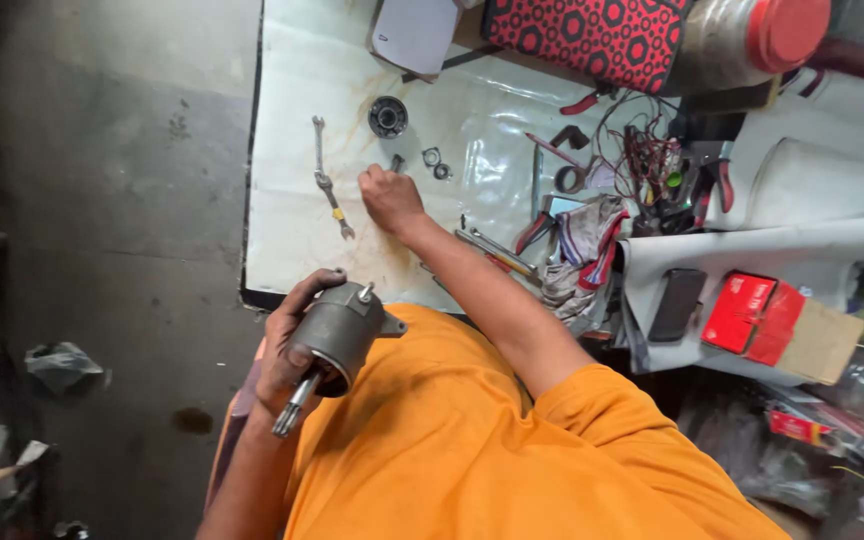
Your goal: Repairing or reassembling a motorcycle starter motor component.
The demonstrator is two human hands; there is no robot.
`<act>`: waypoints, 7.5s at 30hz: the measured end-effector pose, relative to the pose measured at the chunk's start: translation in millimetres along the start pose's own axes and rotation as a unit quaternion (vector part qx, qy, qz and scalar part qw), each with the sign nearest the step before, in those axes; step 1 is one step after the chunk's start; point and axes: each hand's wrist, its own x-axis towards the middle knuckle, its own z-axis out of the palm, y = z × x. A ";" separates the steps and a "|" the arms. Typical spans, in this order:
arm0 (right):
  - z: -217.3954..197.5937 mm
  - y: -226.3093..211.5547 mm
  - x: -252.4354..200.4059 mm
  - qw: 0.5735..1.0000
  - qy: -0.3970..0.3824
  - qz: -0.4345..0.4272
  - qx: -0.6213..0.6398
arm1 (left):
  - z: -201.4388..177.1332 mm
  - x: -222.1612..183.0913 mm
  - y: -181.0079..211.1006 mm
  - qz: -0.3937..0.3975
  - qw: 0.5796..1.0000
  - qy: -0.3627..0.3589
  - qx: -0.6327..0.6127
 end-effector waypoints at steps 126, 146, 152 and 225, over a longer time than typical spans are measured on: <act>-270.9 -65.3 -243.7 0.569 0.067 0.147 0.807 | 84.5 -9.7 -4.6 -0.009 0.960 -0.184 0.212; -267.0 -73.1 -249.7 0.759 0.118 0.036 0.639 | 68.6 -15.8 -19.4 -0.015 0.968 -0.201 0.149; -268.4 -72.2 -249.3 0.766 0.099 0.012 0.634 | 68.2 -15.6 -18.1 -0.003 0.966 -0.195 0.171; -275.5 -69.7 -239.4 0.810 0.126 0.019 0.573 | 71.5 -19.2 -12.5 0.016 0.961 -0.152 0.233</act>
